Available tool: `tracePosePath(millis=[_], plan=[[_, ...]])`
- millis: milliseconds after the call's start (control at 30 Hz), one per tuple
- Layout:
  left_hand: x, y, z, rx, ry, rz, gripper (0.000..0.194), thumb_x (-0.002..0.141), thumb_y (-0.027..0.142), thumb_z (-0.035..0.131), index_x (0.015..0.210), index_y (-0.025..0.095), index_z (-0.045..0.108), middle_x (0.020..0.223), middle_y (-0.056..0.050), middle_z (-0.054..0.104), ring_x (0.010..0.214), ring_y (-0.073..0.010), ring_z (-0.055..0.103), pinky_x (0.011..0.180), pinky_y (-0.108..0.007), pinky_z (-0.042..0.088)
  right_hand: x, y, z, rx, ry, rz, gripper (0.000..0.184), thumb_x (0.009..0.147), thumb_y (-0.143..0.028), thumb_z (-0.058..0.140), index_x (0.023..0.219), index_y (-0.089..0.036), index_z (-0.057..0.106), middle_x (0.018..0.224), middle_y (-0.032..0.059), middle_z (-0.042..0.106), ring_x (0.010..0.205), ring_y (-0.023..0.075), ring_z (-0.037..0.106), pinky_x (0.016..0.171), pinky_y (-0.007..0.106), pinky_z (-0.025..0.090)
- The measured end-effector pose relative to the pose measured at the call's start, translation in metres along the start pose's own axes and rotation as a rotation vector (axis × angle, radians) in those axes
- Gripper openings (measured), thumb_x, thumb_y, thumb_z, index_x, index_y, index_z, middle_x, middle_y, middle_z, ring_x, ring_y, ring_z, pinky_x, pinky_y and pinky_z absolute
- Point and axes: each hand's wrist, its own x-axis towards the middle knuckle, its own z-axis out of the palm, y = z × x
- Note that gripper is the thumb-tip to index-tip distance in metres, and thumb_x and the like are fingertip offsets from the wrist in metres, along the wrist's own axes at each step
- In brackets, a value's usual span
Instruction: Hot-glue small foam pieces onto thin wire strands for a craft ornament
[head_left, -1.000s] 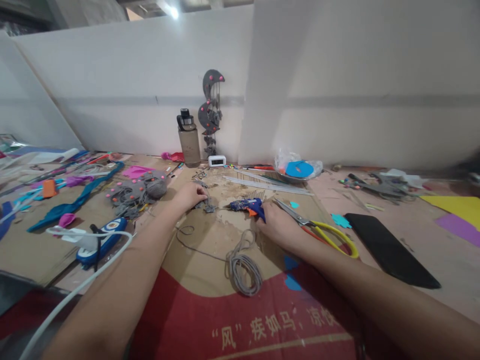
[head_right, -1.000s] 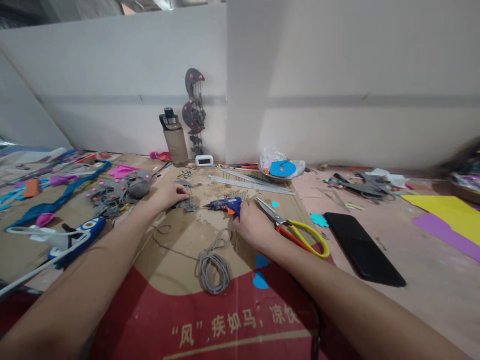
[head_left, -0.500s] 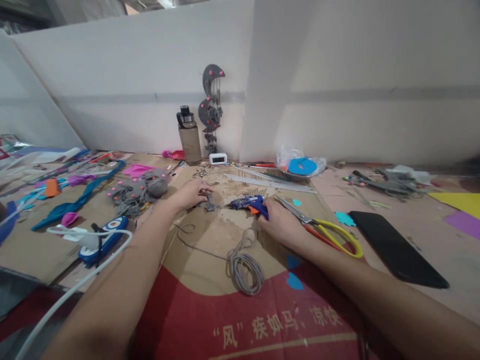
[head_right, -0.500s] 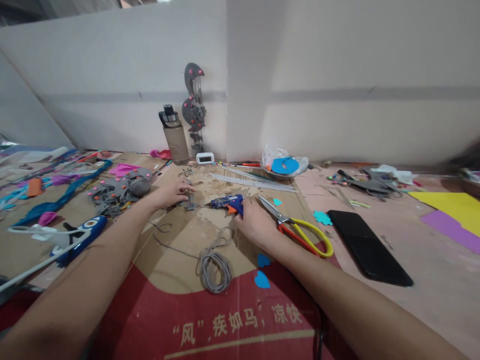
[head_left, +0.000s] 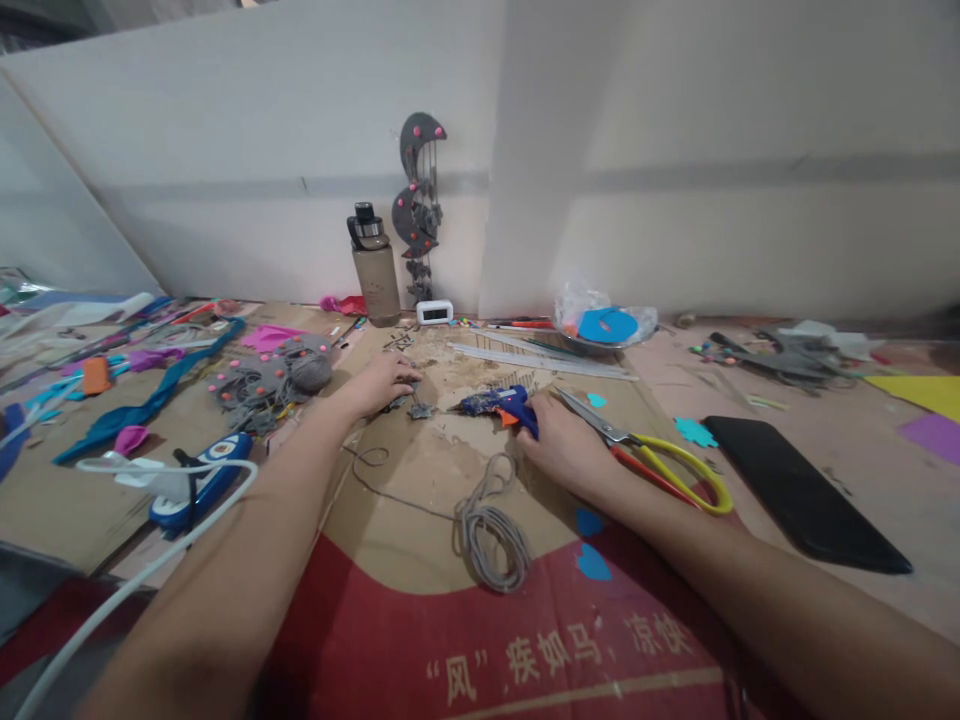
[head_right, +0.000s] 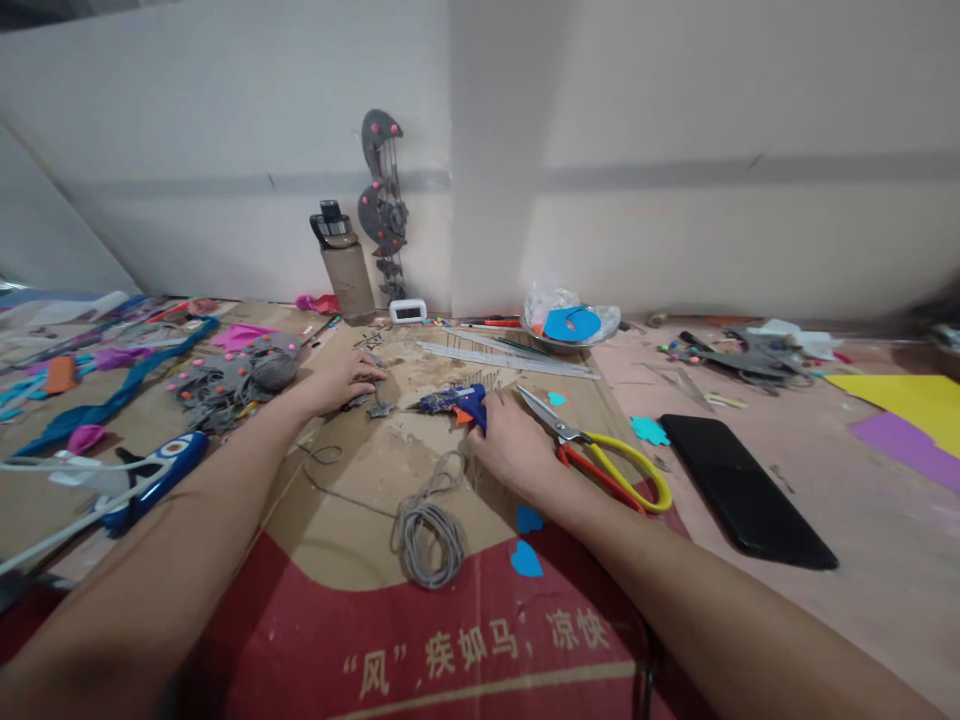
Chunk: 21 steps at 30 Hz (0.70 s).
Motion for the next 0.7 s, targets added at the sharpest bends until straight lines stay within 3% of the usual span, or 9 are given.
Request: tracePosePath(millis=[167,700], plan=[[-0.0004,-0.0025,0.0007,-0.047,0.004,0.037,0.034,0.078,0.024,0.062,0.111,0.018,0.065,0.109,-0.009,0.065,0.104,-0.0204,0.055,0.094,-0.033,0.039,0.0005,0.0005,0.0004,0.021,-0.009,0.013,0.024,0.079,-0.028,0.045,0.098,-0.015,0.054,0.094,0.0113,0.061,0.088,0.0222,0.057,0.073,0.031,0.038],[-0.0006,0.0054,-0.0010,-0.159,-0.001,-0.099,0.030,0.075,0.029,0.063,0.102,0.017,0.070,0.089,-0.006,0.069,0.074,-0.0160,0.058,0.070,-0.028,0.044,-0.0005,-0.0005,0.0001,0.011,-0.021,0.009,0.025,0.081,-0.029,0.045,0.101,-0.016,0.053,0.100,0.0119,0.061,0.096,0.0241,0.058,0.079,0.031,0.040]])
